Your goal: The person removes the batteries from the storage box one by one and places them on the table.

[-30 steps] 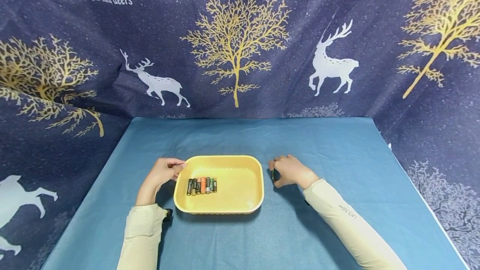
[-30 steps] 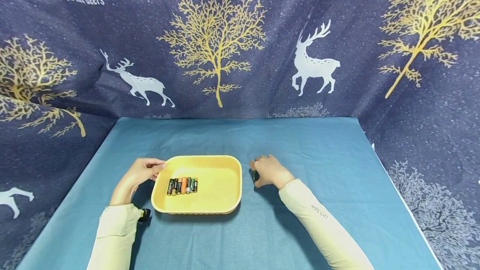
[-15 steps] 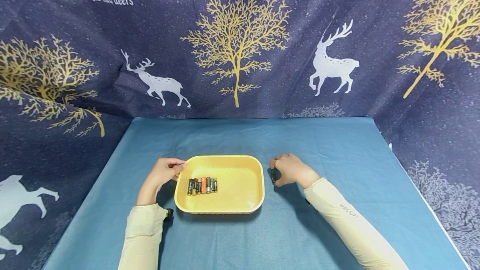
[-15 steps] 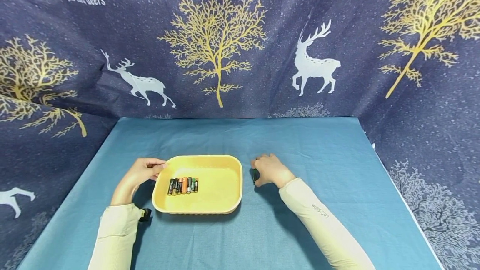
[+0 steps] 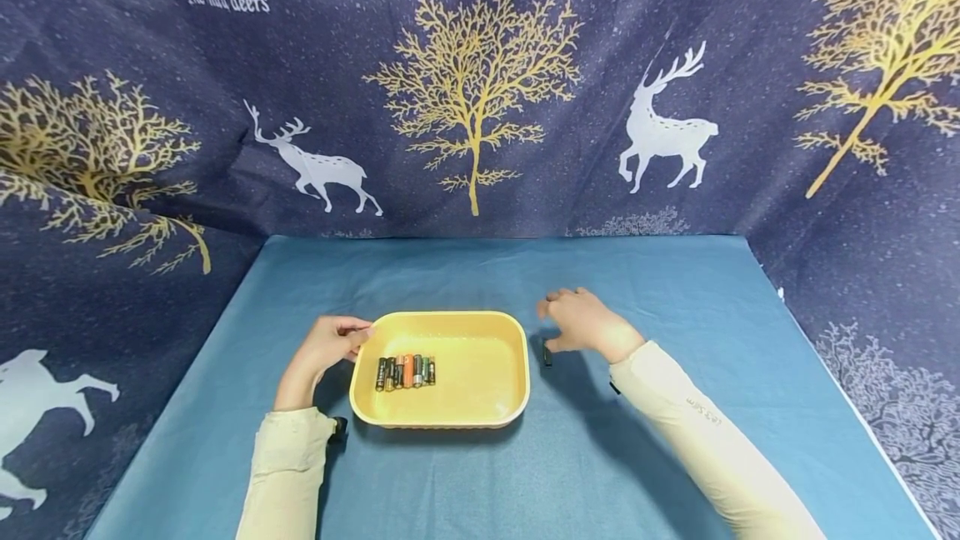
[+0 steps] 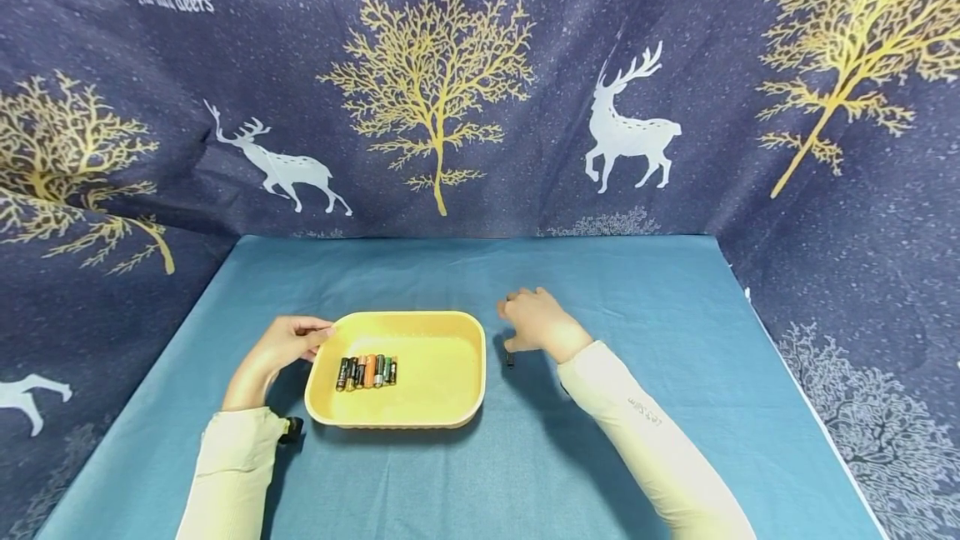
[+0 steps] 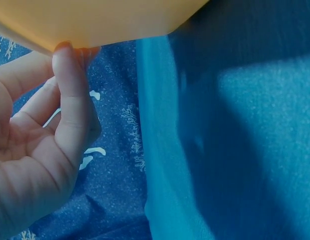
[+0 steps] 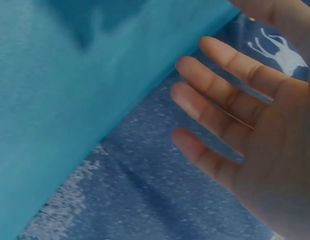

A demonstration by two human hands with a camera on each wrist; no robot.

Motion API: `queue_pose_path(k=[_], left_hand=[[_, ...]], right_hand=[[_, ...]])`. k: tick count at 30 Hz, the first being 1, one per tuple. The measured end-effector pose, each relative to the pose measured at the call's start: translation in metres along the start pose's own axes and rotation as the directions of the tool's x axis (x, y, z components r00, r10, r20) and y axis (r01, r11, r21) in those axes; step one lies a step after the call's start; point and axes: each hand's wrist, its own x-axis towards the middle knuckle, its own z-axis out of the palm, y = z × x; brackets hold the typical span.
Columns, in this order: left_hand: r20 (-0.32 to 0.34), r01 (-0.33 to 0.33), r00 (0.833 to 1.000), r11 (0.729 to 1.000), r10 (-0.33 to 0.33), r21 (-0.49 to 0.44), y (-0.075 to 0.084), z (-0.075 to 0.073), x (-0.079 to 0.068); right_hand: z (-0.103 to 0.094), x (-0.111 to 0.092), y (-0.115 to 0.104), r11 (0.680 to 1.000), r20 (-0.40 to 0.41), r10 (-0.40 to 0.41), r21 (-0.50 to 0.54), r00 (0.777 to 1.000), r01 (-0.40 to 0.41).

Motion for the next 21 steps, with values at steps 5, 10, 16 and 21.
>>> queue_pose_path(k=[5, 10, 16, 21], left_hand=[[0.008, 0.000, 1.000, 1.000, 0.000, -0.003, 0.000, -0.001, 0.000], [0.011, 0.001, 1.000, 1.000, -0.001, -0.003, 0.001, -0.001, 0.000], [0.007, -0.013, 1.000, 1.000, 0.013, -0.001, 0.001, -0.001, 0.000], [0.006, -0.017, 1.000, 1.000, 0.017, -0.003, -0.001, -0.001, 0.000]], right_hand=[[-0.013, 0.003, -0.007, 0.999, -0.021, -0.020, -0.027, 1.000, 0.019], [-0.025, 0.007, -0.014, 0.999, -0.035, -0.037, -0.018, 0.999, 0.037], [-0.034, 0.016, -0.023, 0.998, -0.073, -0.070, -0.011, 0.995, 0.070], [-0.039, 0.025, -0.033, 0.995, -0.086, -0.104, -0.012, 0.991, 0.104]])
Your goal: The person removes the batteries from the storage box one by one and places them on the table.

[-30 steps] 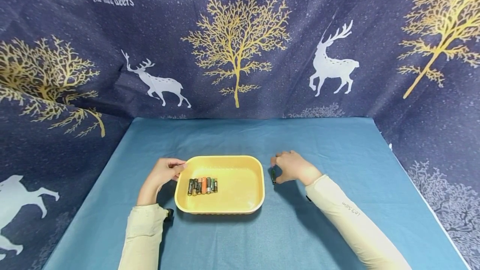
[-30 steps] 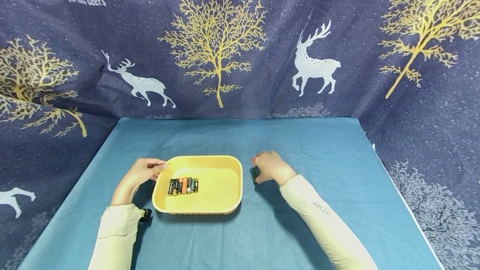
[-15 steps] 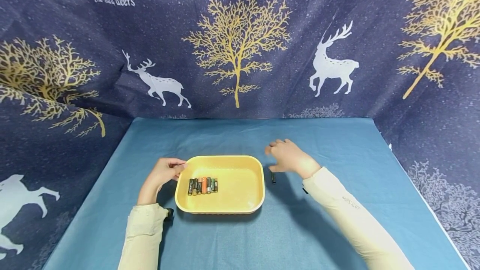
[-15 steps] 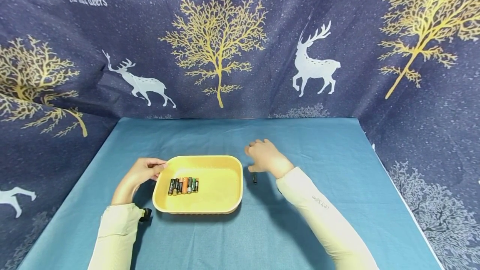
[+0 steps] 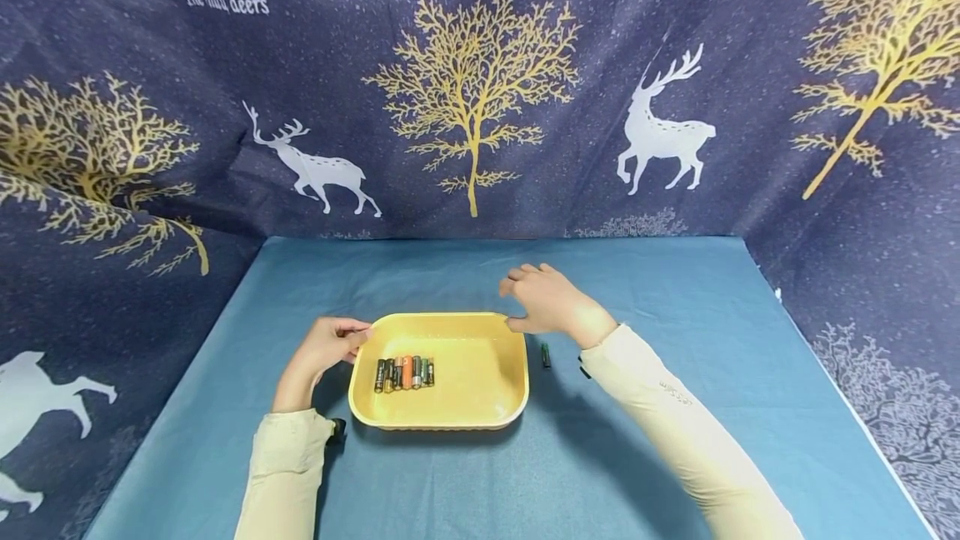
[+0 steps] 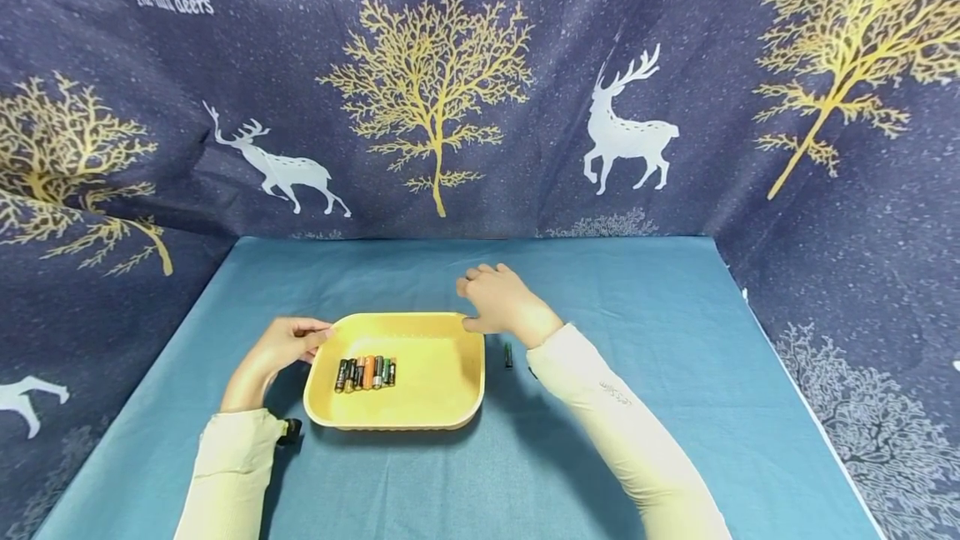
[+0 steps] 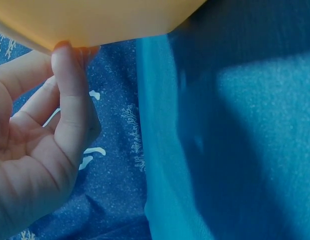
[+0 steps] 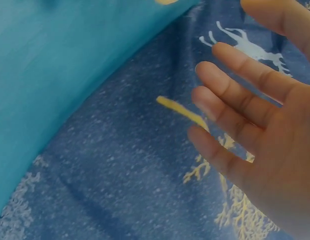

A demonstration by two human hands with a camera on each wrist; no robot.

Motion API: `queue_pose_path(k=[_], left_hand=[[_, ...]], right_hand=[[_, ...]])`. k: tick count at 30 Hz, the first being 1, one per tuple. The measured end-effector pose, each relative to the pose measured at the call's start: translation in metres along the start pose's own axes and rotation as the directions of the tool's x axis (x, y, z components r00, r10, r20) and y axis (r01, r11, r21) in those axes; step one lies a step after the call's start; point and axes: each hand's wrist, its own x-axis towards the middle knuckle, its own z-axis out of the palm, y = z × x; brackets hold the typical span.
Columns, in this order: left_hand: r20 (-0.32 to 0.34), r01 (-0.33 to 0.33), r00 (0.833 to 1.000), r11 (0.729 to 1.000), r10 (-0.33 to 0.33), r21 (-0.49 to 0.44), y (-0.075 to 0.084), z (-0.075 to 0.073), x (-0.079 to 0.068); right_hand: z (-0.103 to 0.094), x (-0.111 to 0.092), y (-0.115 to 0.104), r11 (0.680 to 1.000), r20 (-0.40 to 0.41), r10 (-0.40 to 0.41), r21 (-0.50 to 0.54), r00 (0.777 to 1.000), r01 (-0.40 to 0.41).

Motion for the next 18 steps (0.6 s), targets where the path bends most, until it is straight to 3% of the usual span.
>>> queue_pose_path(k=[9, 18], left_hand=[[-0.005, 0.015, 1.000, 1.000, -0.015, -0.002, 0.000, 0.000, -0.001], [0.001, 0.016, 1.000, 1.000, -0.016, -0.004, 0.001, 0.000, -0.001]], right_hand=[[-0.007, 0.019, -0.023, 0.997, -0.048, -0.067, 0.024, 0.997, 0.068], [-0.006, 0.041, -0.039, 0.997, -0.042, -0.077, 0.026, 0.996, 0.078]])
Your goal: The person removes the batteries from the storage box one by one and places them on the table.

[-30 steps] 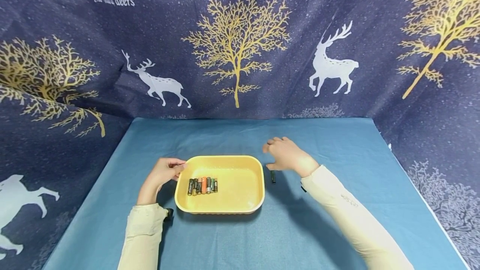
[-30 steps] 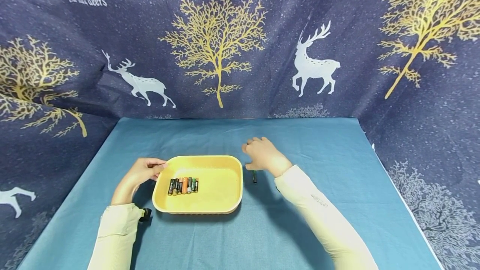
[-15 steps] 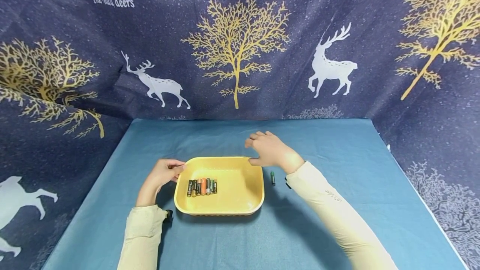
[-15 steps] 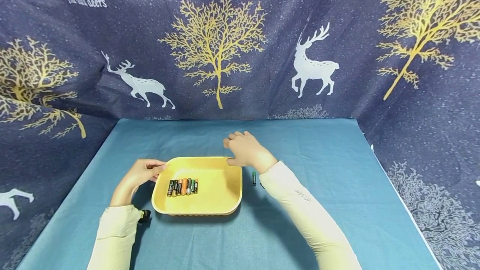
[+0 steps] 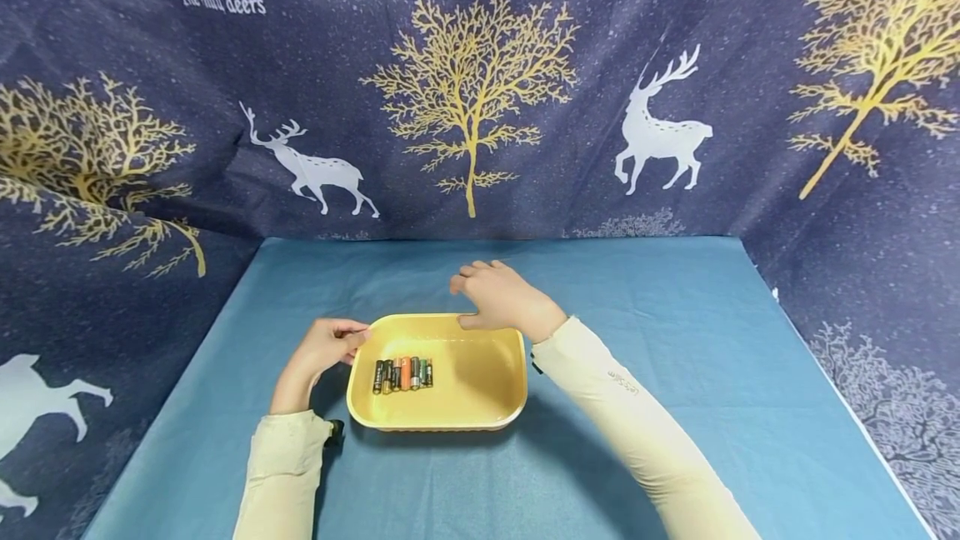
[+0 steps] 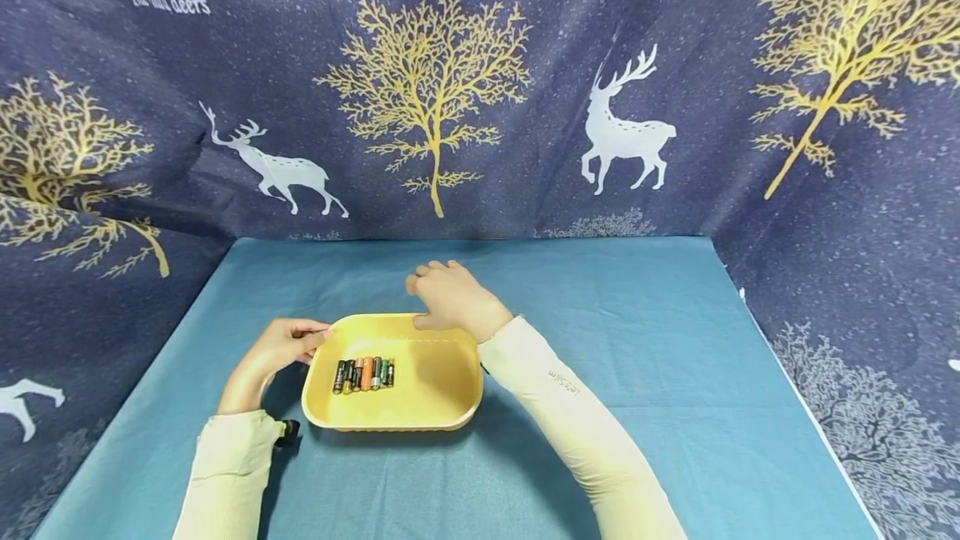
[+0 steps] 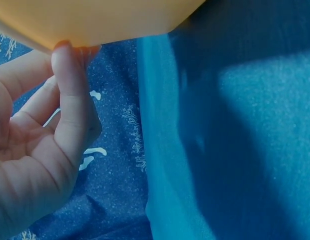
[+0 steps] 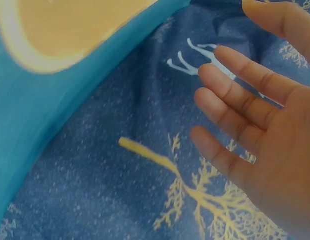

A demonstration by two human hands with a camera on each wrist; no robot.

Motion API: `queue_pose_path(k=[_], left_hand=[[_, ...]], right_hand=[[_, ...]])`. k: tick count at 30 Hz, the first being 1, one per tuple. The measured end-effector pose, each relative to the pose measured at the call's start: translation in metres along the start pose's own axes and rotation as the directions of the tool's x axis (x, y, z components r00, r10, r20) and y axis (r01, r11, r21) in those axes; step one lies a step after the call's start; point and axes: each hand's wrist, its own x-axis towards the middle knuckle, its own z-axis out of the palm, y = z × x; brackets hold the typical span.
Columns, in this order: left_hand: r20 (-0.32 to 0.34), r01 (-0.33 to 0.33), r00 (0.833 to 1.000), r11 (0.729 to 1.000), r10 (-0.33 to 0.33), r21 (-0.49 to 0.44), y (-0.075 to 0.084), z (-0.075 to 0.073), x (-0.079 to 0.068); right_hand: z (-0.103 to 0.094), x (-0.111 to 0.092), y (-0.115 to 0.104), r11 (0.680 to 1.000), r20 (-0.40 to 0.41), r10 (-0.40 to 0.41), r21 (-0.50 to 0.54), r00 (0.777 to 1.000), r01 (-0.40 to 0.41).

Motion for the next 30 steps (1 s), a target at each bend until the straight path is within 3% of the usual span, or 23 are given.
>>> queue_pose_path(k=[12, 19, 25, 30], left_hand=[[0.013, -0.016, 1.000, 1.000, 0.016, 0.004, 0.001, 0.000, 0.002], [0.019, -0.019, 1.000, 1.000, 0.019, 0.013, 0.003, 0.000, 0.005], [0.023, -0.008, 1.000, 1.000, 0.008, 0.010, 0.003, 0.000, 0.003], [0.018, -0.001, 1.000, 1.000, 0.001, 0.015, 0.002, -0.001, 0.001]], right_hand=[[0.026, 0.024, -0.026, 1.000, 0.116, -0.022, -0.002, 0.993, 0.023], [0.041, 0.032, -0.034, 0.998, 0.134, -0.043, -0.035, 0.990, 0.048], [0.054, 0.042, -0.042, 0.998, 0.228, -0.031, -0.043, 0.973, 0.042], [0.063, 0.046, -0.052, 0.991, 0.282, -0.032, -0.118, 0.959, 0.068]])
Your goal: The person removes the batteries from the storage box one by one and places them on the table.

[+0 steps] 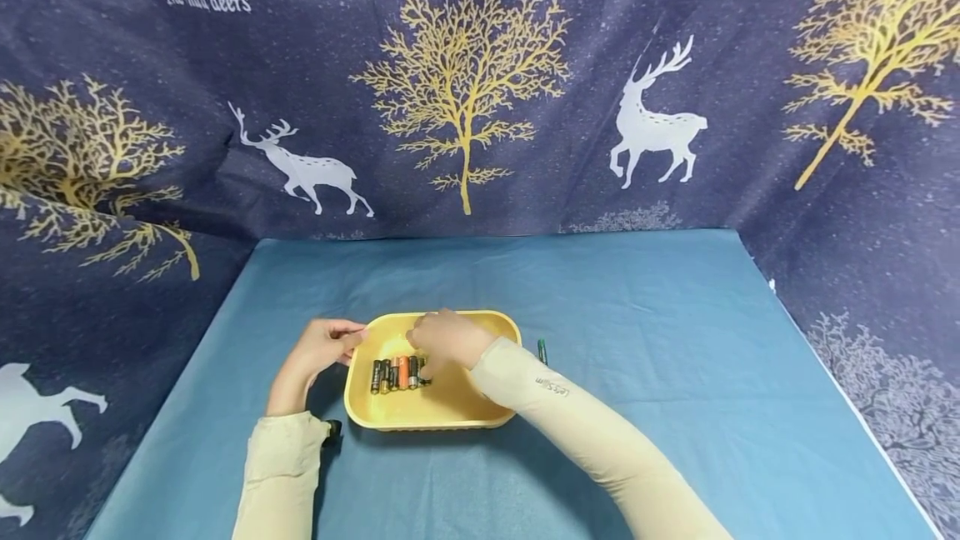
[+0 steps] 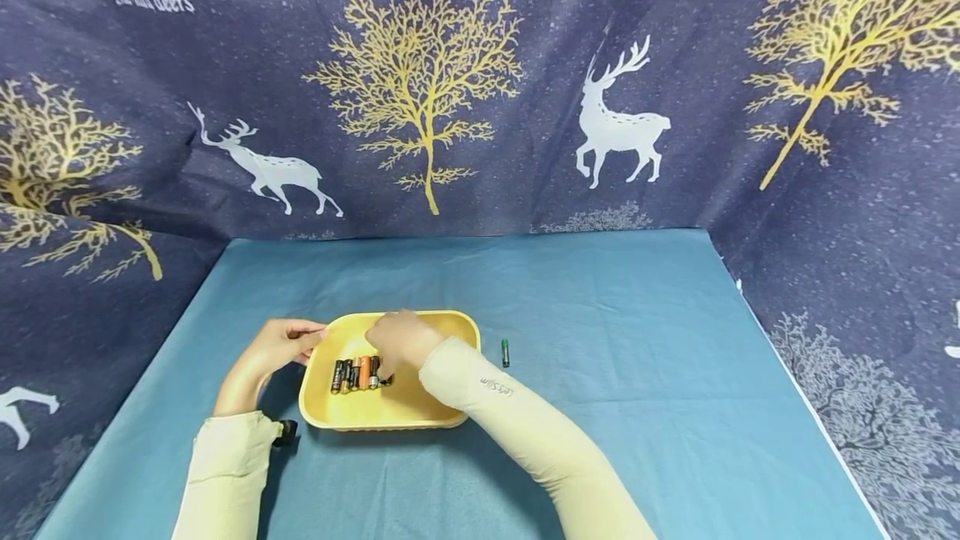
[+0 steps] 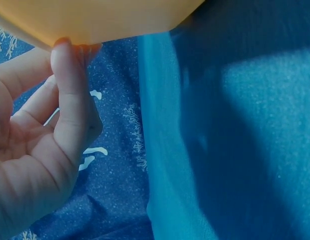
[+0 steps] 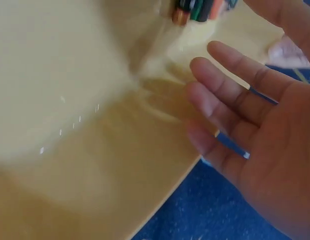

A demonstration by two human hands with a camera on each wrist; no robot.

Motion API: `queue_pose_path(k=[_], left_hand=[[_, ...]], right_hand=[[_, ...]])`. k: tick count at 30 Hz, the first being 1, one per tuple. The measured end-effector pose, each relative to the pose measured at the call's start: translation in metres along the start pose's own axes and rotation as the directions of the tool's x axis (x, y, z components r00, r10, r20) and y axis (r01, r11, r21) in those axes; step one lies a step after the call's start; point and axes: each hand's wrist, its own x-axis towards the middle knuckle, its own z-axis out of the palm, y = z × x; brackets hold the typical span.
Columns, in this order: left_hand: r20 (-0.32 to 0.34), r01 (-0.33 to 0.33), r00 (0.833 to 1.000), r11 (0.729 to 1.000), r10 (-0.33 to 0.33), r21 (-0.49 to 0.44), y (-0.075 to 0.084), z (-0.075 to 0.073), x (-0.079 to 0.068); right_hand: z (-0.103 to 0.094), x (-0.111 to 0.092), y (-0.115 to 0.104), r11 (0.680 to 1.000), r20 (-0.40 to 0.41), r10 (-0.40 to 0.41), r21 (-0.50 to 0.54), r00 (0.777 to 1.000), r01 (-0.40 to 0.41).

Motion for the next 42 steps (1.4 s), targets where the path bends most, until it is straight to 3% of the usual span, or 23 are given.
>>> queue_pose_path(k=[7, 14, 42], left_hand=[[-0.009, -0.009, 1.000, 1.000, 0.009, -0.004, -0.001, 0.001, -0.001], [-0.006, -0.010, 1.000, 1.000, 0.010, -0.010, 0.001, 0.001, -0.002], [-0.003, -0.009, 1.000, 1.000, 0.009, -0.020, 0.000, 0.001, -0.002]], right_hand=[[0.010, 0.006, -0.010, 0.993, 0.034, 0.059, -0.107, 0.998, -0.055], [0.018, 0.010, -0.014, 0.987, 0.068, 0.110, -0.121, 0.992, -0.102], [0.023, 0.013, -0.010, 0.986, 0.077, 0.105, -0.135, 0.992, -0.094]])
